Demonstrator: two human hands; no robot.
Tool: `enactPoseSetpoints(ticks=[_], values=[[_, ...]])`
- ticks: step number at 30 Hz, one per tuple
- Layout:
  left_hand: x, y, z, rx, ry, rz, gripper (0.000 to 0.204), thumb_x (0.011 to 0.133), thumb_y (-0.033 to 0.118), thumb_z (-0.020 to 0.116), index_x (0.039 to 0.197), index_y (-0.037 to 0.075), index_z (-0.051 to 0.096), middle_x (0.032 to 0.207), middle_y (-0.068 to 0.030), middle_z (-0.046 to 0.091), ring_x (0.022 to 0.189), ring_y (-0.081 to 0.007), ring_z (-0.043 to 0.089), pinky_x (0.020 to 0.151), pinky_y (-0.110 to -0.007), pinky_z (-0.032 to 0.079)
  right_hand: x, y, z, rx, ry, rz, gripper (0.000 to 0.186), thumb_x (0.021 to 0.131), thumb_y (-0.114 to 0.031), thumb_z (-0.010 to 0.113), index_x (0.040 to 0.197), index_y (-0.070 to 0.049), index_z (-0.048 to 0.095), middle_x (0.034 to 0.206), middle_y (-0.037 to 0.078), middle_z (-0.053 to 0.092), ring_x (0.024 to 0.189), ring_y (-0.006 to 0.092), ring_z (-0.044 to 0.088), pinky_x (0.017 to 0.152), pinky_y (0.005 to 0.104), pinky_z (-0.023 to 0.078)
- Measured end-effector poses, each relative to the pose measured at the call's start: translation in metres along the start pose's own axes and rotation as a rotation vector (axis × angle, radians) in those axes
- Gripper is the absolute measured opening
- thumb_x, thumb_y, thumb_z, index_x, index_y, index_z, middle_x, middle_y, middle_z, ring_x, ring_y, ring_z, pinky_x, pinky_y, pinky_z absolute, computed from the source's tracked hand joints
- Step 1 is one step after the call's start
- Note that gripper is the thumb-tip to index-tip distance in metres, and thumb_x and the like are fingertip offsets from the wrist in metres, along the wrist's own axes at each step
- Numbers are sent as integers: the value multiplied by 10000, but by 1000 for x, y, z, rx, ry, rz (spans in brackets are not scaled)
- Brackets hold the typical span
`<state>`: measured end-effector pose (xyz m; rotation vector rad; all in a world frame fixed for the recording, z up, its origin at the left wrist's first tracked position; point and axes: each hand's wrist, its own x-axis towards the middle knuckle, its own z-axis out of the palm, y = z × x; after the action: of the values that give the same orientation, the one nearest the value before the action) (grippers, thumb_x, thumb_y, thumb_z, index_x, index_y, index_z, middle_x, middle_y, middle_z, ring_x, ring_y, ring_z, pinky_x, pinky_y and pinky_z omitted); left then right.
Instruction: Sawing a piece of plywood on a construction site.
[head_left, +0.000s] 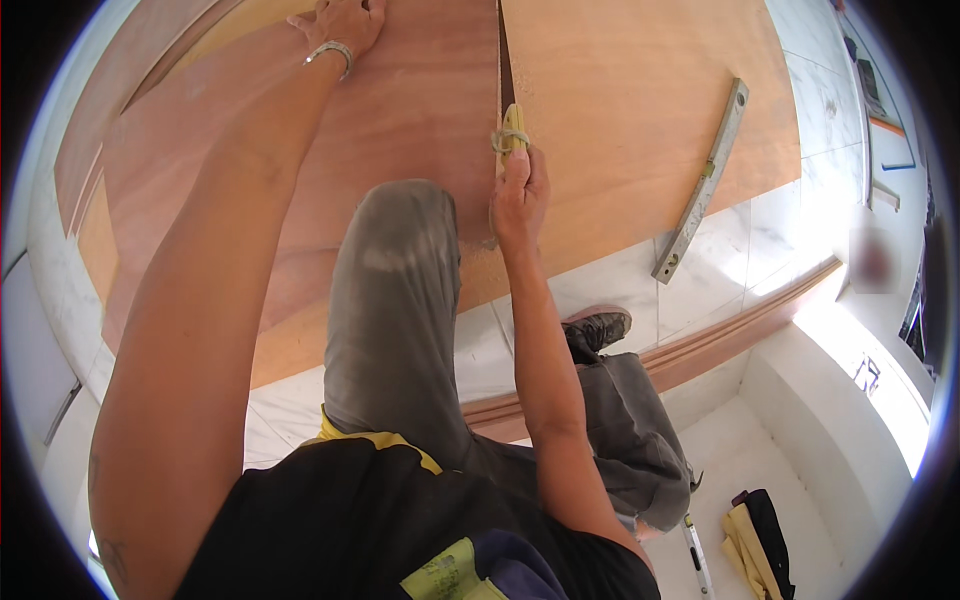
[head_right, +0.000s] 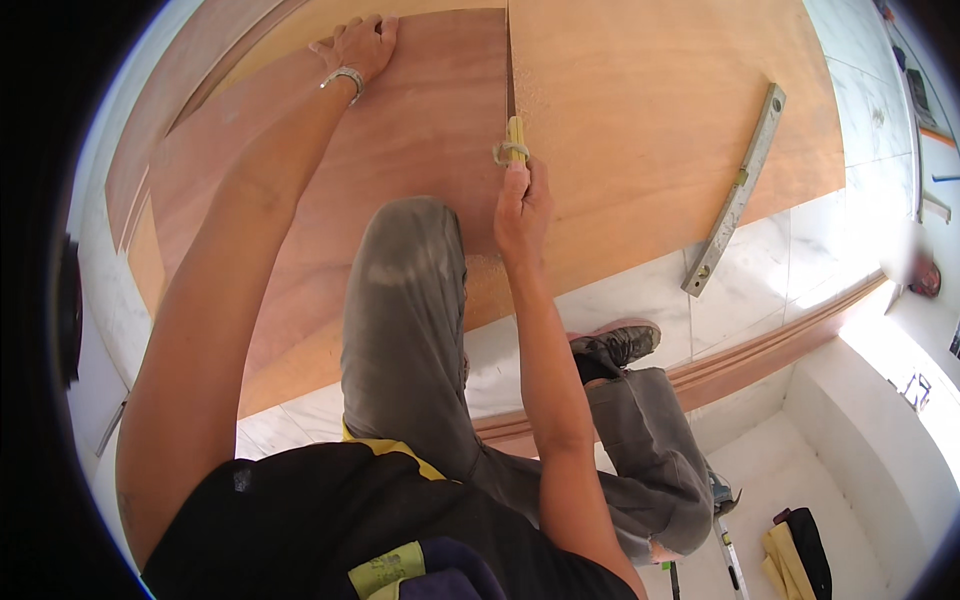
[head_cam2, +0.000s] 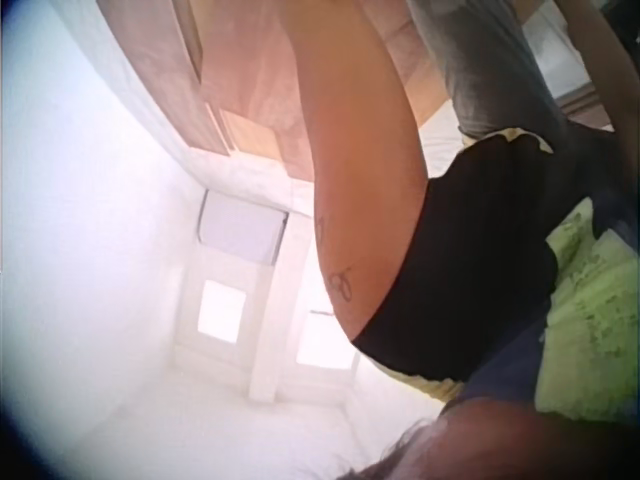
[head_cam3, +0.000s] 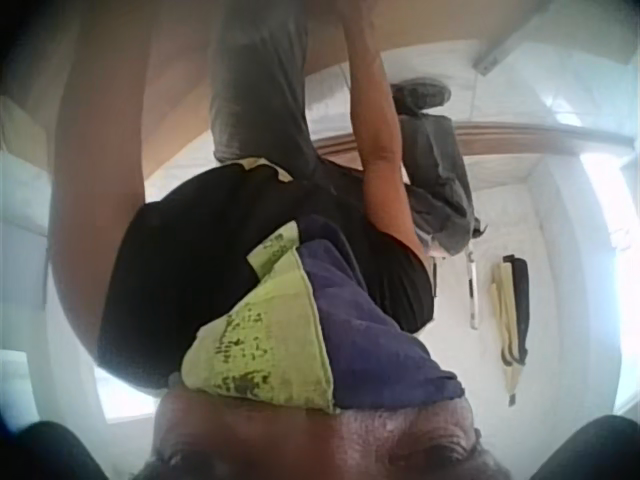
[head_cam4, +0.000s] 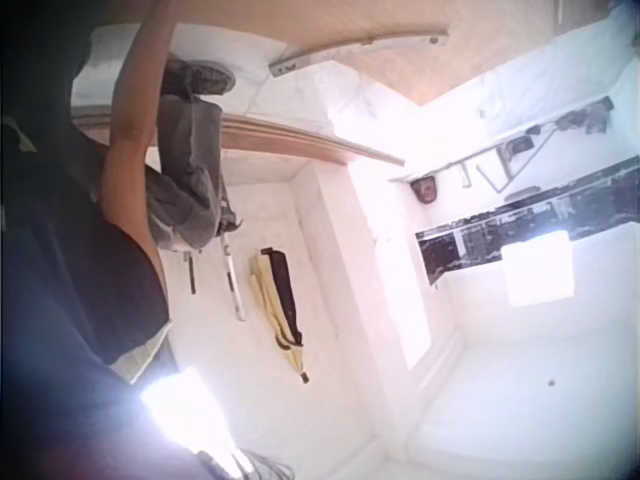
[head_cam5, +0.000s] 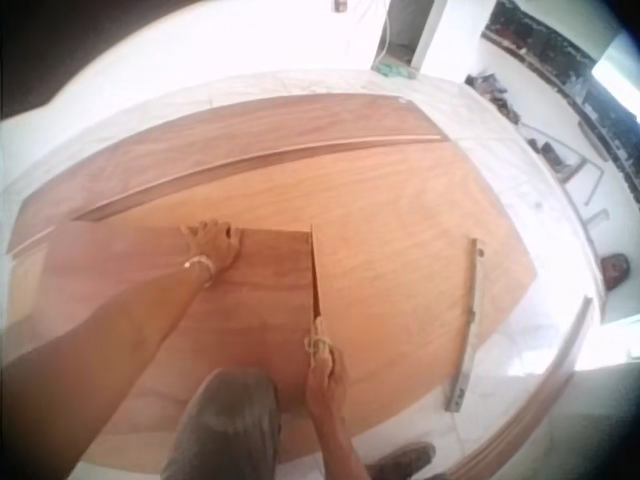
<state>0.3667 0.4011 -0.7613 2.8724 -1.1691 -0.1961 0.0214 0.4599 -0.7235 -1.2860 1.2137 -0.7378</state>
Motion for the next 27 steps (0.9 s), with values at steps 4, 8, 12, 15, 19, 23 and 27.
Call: enactPoseSetpoints(ticks=[4,8,12,15,19,23,27], values=[[0,0,1,-17,-16,-14,570,1008,569,314,1226,190,681,1316,-51,622,1351,-312,458,1119,-779,97,-13,5,-5,24,23,42,315,1052,-246,478,1144,4,646,831,18,549,737,104,466,658,284,411],[1,-2,5,-31,50,-10,579,1009,574,313,1244,190,677,1325,-53,618,1353,-310,457,1121,-772,87,-17,2,-6,12,7,33,309,1051,-237,477,1138,8,643,836,18,547,733,104,466,652,285,407],[3,-3,5,-10,44,-13,581,1010,575,318,1255,187,675,1329,-57,617,1350,-314,459,1122,-767,86,4,-6,2,0,14,-29,299,1049,-228,473,1119,6,645,830,18,542,723,98,457,639,288,397],[-1,-1,-3,-26,17,1,578,1012,571,319,1260,186,671,1329,-57,616,1354,-315,454,1119,-773,75,20,-7,7,-19,-8,47,295,1048,-229,473,1103,2,648,833,24,556,727,97,463,636,290,396],[-14,6,-16,-16,30,-12,548,1022,542,325,1201,161,677,1265,-69,645,1273,-315,519,1132,-686,196,18,-2,7,-9,-17,-12,290,1069,-271,451,1073,-30,612,667,-33,442,532,47,380,475,250,331],[-15,4,-12,29,190,19,467,1049,373,377,1200,56,685,1261,-215,649,1219,-376,570,1093,-492,384,7,0,3,-14,10,-134,289,1077,-289,441,1077,-45,595,584,-55,382,468,31,355,422,236,310],[15,-9,9,-143,105,355,490,1031,447,358,1156,93,674,1252,-153,643,1211,-341,559,1096,-516,343,8,-4,1,-21,13,-1,298,1053,-236,469,1095,-2,649,818,18,569,706,97,472,636,282,416]])
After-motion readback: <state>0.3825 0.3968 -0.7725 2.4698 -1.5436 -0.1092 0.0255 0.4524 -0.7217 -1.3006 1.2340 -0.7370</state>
